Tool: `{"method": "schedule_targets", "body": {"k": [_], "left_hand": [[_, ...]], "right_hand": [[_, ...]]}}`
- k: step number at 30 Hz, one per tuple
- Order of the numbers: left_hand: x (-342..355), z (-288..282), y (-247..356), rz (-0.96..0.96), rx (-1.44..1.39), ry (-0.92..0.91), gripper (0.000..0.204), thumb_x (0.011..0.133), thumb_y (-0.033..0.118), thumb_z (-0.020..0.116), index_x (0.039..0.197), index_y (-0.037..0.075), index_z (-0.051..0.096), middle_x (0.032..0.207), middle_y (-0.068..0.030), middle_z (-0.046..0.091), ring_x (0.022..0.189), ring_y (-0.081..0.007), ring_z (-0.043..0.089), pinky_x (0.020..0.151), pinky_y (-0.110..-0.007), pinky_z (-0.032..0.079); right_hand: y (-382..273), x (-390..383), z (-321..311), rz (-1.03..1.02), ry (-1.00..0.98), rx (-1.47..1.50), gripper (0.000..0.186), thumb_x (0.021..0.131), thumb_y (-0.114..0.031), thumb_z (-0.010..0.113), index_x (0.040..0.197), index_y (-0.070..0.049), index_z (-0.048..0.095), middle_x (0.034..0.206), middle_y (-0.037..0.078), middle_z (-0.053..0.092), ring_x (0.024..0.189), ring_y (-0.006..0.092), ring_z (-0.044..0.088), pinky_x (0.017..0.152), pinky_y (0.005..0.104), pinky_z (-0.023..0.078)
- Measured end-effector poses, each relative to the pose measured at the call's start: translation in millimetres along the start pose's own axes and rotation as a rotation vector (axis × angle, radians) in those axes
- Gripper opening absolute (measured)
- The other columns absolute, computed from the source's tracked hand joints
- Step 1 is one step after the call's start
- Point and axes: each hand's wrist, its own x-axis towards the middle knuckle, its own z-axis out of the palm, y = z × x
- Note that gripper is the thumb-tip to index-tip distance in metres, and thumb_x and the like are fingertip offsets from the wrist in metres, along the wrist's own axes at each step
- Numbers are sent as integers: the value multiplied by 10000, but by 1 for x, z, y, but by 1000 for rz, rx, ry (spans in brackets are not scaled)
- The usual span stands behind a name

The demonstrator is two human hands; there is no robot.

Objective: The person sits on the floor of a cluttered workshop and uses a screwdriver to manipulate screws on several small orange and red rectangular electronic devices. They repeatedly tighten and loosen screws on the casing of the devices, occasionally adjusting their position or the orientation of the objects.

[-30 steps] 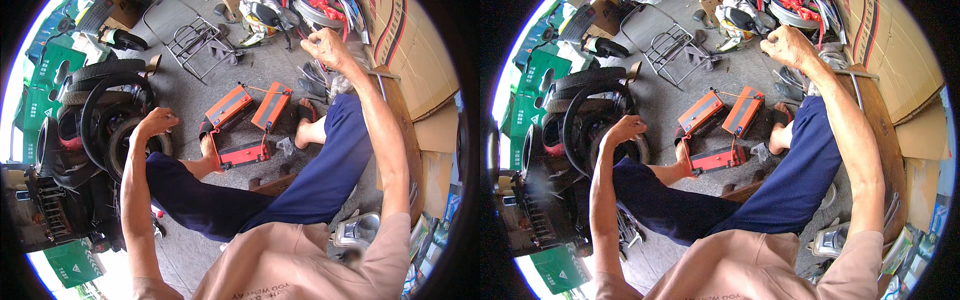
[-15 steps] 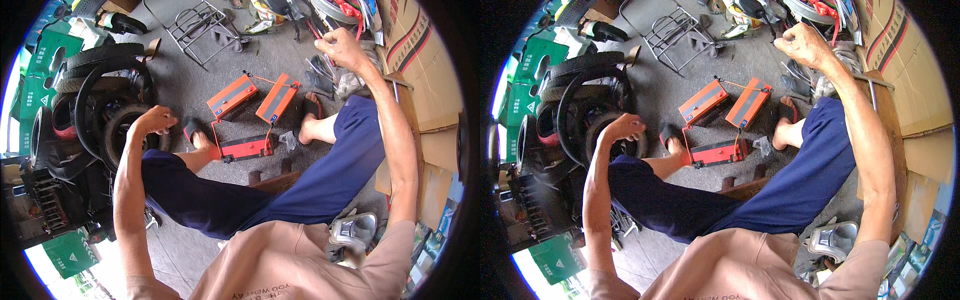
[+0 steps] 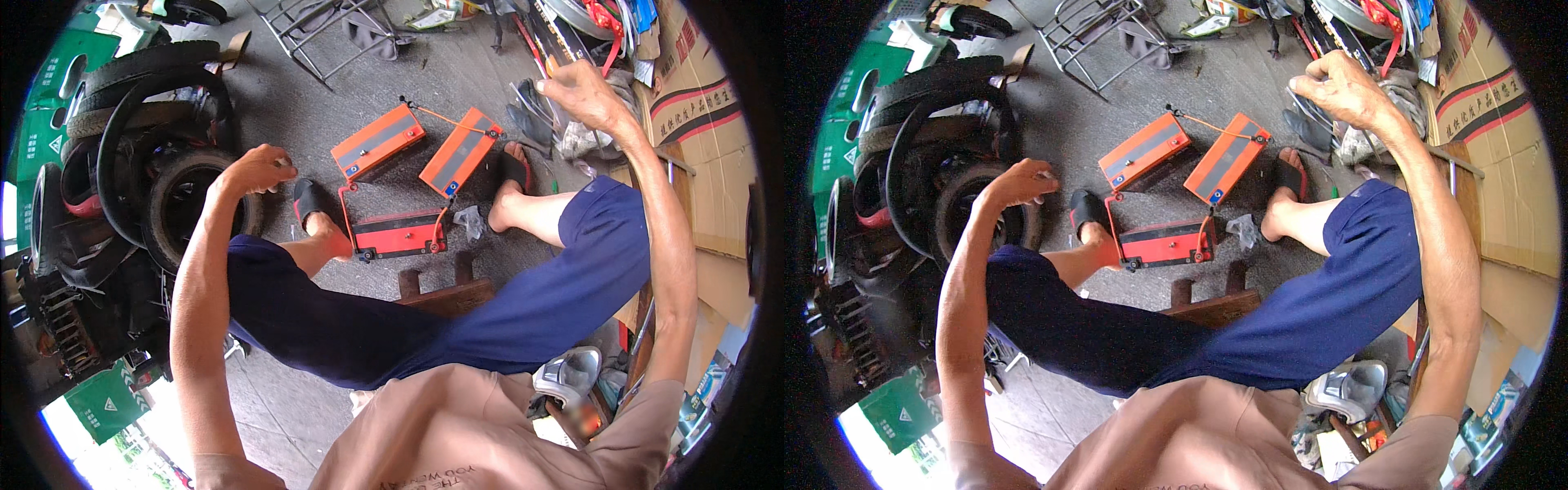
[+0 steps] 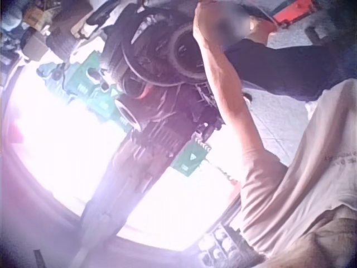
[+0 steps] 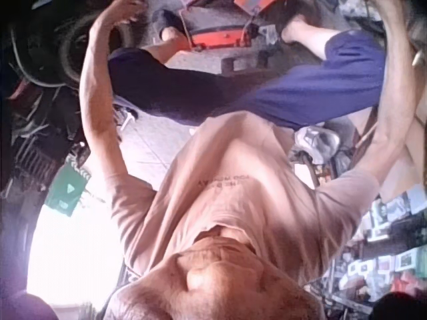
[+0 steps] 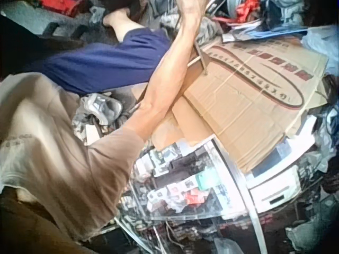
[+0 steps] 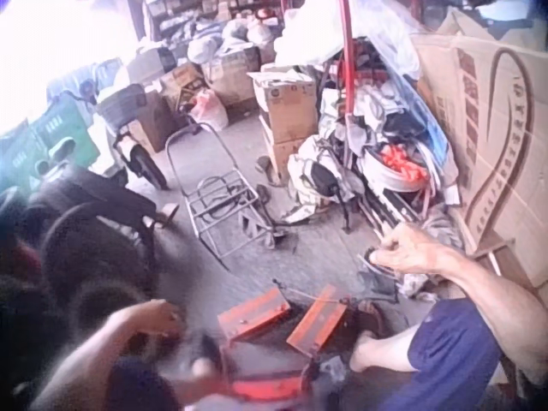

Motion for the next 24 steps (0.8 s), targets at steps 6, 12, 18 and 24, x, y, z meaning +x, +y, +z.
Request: {"method": "schedule_targets", "body": {"k": [6, 12, 18, 24], "left_hand": [[9, 2, 8, -12, 69, -65, 433, 882, 326, 707, 1150, -13, 663, 996, -214, 739, 820, -290, 738, 707, -410, 565], [20, 23, -1, 188, 306, -114, 459, 860, 343, 695, 1158, -6, 682, 1070, -261, 701, 1064, -386, 674, 905, -454, 525], [17, 20, -1, 103, 262, -78, 495, 860, 334, 693, 1237, 14, 668, 1111, -250, 701, 1089, -384, 669, 945, -430, 522], [20, 18, -1, 101, 237, -62, 486, 856, 345, 695, 1208, 11, 676, 1080, -255, 709, 1048, -382, 687, 910, -440, 535]], "right_hand": [[-4, -2, 1, 105, -159, -16, 509, 867, -376, 690, 607, 26, 517, 544, 21, 395, 530, 114, 398, 492, 388, 335], [-6, -3, 3, 99, -230, -90, 525, 859, -378, 694, 610, 42, 502, 554, 33, 381, 539, 123, 404, 501, 390, 346], [-3, 3, 7, 131, -355, -128, 490, 870, -366, 692, 646, 46, 552, 573, 24, 410, 565, 114, 410, 510, 384, 354], [-8, -5, -1, 200, -461, -193, 461, 882, -358, 685, 695, 55, 600, 583, 30, 483, 580, 111, 446, 519, 385, 382]]}}
